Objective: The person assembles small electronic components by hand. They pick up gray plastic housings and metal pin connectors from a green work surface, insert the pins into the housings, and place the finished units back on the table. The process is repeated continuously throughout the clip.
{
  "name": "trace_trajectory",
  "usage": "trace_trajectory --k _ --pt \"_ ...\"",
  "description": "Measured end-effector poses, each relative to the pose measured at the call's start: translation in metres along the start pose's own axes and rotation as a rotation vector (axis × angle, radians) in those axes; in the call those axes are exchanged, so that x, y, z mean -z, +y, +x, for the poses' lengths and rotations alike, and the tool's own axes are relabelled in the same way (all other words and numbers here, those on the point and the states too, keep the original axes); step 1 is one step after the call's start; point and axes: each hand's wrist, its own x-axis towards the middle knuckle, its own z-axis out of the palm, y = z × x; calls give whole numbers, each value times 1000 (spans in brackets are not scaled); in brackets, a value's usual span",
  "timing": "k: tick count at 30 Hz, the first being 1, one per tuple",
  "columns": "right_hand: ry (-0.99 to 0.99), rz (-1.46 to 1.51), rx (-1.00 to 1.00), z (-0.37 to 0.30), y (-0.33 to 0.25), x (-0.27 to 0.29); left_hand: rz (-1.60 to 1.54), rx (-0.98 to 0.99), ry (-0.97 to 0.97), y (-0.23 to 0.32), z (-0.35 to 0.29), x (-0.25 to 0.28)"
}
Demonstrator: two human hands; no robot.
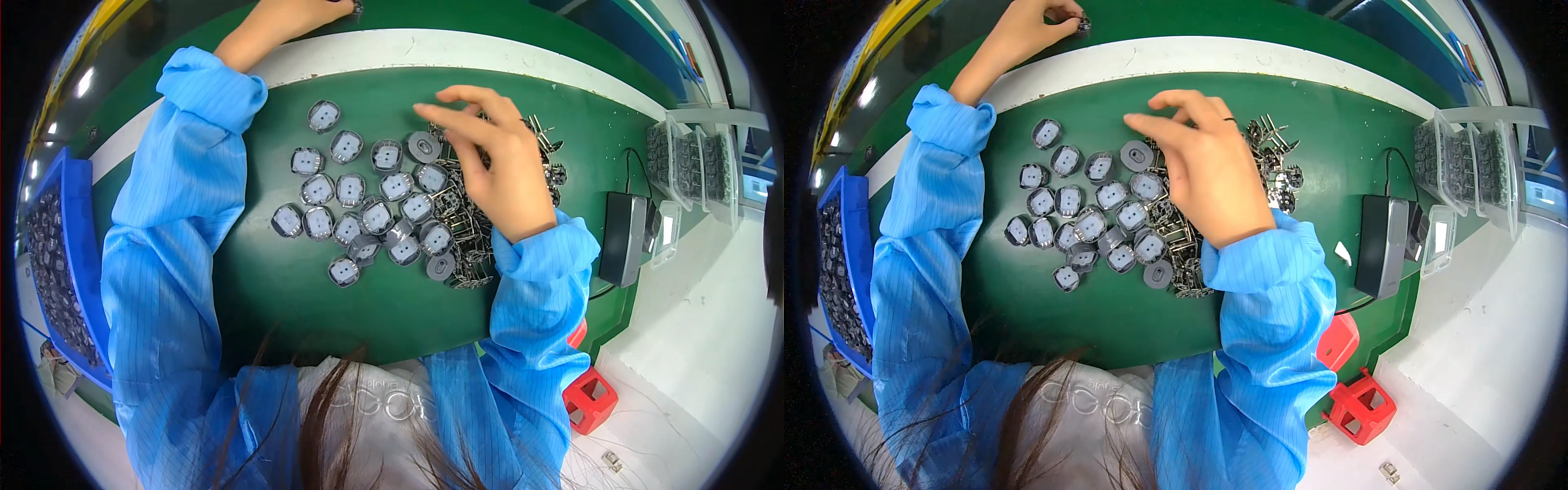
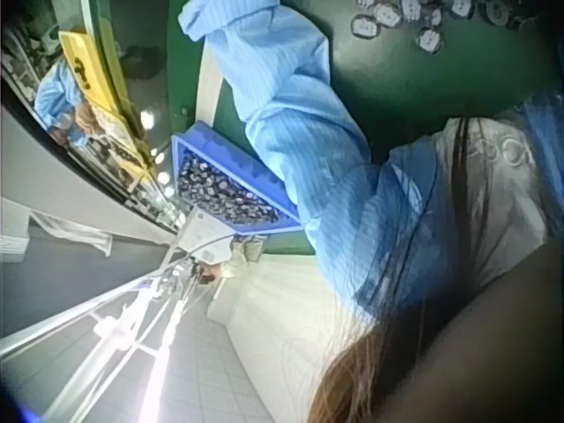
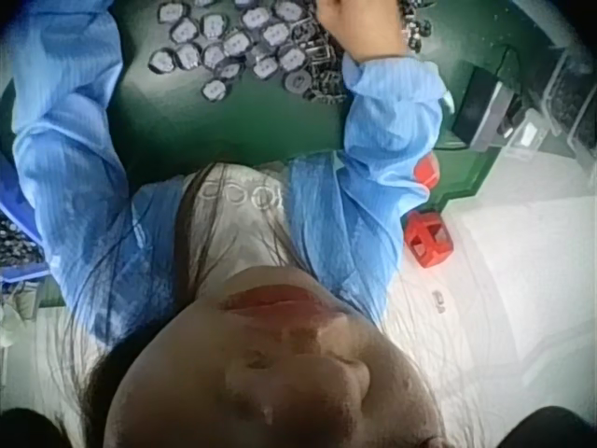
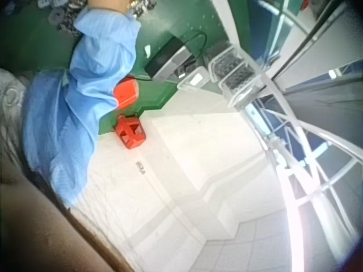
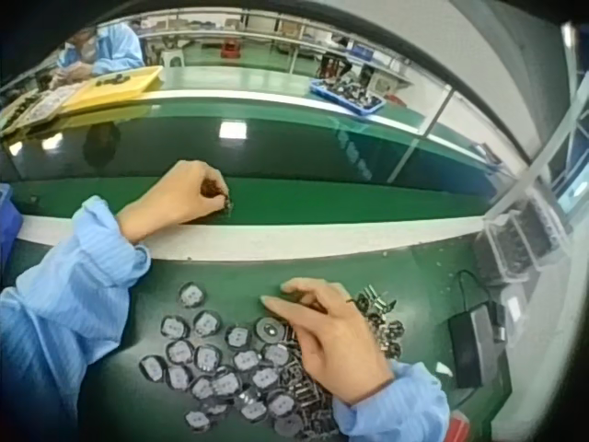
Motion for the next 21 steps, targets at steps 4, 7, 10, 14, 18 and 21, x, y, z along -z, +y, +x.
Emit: trace_trajectory --k 4,7,10,14,18,21 --pt "25 41 3 -2 6 -10 385 -434 270 12 -8 3" --pt "150 -22 -102 -3 3 -3 -105 -395 -113 59 -14 9" --pt "368 27 -167 2 0 0 -415 -562 -614 87 -32 11" --pt "492 67 -138 4 5 0 -325 -577 -654 100 -48 -6" --pt "453 98 -137 3 2 -2 -427 -437 -665 97 -36 -3" --pt "497 275 -232 4 -3 -4 -832 -137 -631 93 -27 -1"
